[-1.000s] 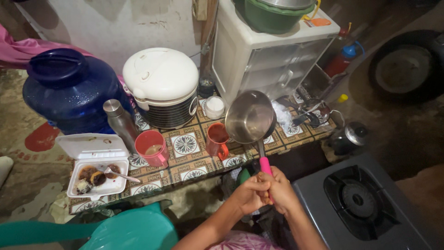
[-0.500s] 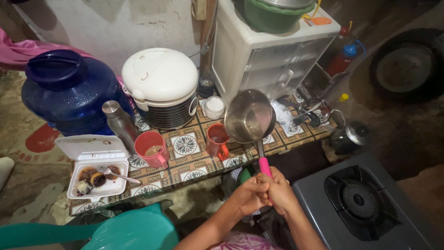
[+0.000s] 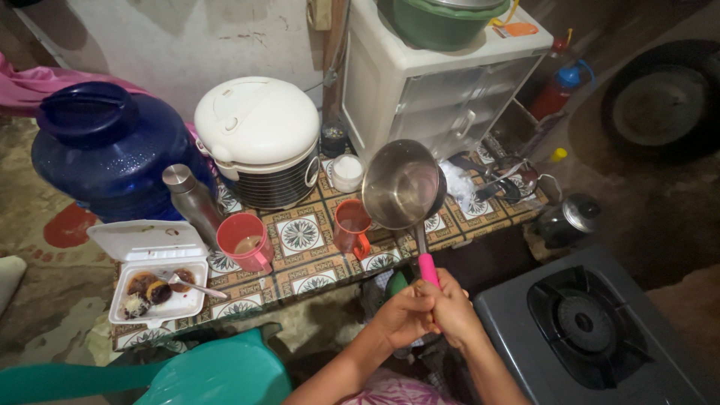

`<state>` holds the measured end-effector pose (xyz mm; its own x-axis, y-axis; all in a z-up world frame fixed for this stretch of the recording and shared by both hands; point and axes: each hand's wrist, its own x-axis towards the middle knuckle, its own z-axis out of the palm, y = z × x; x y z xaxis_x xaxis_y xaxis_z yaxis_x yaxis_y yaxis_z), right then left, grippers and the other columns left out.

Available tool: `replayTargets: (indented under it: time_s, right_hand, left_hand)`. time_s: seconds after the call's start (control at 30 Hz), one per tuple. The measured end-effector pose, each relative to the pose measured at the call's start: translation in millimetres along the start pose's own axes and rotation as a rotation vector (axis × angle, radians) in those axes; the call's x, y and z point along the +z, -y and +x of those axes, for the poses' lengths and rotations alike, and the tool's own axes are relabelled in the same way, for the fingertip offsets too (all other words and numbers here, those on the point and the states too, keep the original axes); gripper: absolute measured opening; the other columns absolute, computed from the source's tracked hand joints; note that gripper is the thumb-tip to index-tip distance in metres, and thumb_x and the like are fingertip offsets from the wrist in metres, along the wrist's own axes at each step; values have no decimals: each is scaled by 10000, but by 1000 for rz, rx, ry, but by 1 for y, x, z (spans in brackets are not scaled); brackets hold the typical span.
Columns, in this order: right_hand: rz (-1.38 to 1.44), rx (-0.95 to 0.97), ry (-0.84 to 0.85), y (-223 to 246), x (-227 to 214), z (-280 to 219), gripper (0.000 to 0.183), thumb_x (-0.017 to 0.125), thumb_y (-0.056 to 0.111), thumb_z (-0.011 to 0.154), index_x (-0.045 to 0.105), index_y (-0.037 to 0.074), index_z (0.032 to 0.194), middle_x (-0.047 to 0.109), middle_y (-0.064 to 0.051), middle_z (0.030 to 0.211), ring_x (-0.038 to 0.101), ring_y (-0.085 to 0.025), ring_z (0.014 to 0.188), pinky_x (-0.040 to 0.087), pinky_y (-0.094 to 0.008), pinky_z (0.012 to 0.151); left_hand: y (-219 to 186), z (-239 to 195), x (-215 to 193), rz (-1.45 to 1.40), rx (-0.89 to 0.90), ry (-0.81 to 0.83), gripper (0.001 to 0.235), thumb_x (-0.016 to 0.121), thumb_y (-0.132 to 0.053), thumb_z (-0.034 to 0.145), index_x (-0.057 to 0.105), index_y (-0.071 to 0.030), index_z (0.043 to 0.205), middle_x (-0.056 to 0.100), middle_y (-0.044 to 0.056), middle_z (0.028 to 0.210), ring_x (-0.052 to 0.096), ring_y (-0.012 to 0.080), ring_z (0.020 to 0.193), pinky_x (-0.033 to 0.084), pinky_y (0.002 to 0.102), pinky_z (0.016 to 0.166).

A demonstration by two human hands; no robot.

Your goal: The person arranges plastic cups and containers on a dish rack, then moves to the stove to stir a yellow liquid in a pot with a spatula. They handle a green cup and scissors, placing them on the rack, and later stir the pot again before covering it.

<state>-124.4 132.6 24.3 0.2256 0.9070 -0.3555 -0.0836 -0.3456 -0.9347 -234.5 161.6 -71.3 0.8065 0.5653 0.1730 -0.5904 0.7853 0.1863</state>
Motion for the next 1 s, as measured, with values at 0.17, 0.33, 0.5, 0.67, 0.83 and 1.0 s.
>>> replayTargets:
  time_s: [0.17, 0.33, 0.5, 0.67, 0.83, 1.0]
  right_hand:
    - [-50, -20, -17, 0, 0, 1, 158, 606, 165, 967, 640, 11, 974, 590, -29, 633, 476, -64, 416, 359, -249, 331]
    - [-53, -29, -20, 1, 0, 1, 150, 602, 159, 966, 653, 18, 964, 610, -24, 655, 487, -57, 435, 372, -244, 350]
    - [-129, -35, -63, 6, 3, 0, 176, 607, 157, 956, 687, 22, 1036, 650, -30, 687, 520, -52, 459, 418, -243, 375]
    - [-152, -19, -77, 12, 5, -5, 192, 611, 159, 950, 690, 26, 1064, 621, -38, 670, 496, -64, 441, 393, -260, 355]
    - [-126, -16, -48, 8, 3, -2, 163, 598, 157, 957, 673, 43, 1047, 595, -25, 640, 480, -69, 417, 371, -260, 330]
    - [198, 57, 143, -3, -10, 9, 109, 610, 171, 994, 592, 65, 983, 521, -4, 601, 435, -72, 356, 317, -234, 277]
  left_hand:
    - [1, 0, -3, -39, -4, -7, 168, 717, -37, 964, 657, -44, 1121, 732, 108, 867, 741, 222, 758, 621, 408, 720]
    - [1, 1, -7, -60, -8, 7, 149, 710, -24, 976, 655, -48, 1112, 727, 107, 860, 742, 226, 770, 624, 419, 728]
    - [2, 2, -6, -79, -4, -4, 156, 715, -32, 967, 656, -46, 1111, 726, 115, 864, 743, 233, 776, 626, 426, 735]
    - [2, 1, -5, -84, 1, 0, 162, 719, -26, 962, 655, -46, 1109, 725, 119, 878, 744, 235, 788, 627, 428, 732]
    - [0, 1, -2, -67, 3, -4, 160, 719, -26, 961, 653, -50, 1105, 726, 120, 882, 741, 234, 788, 628, 422, 730]
    - [-2, 2, 11, 48, 13, -62, 145, 720, -31, 962, 656, -58, 1089, 717, 85, 867, 734, 206, 780, 620, 393, 713]
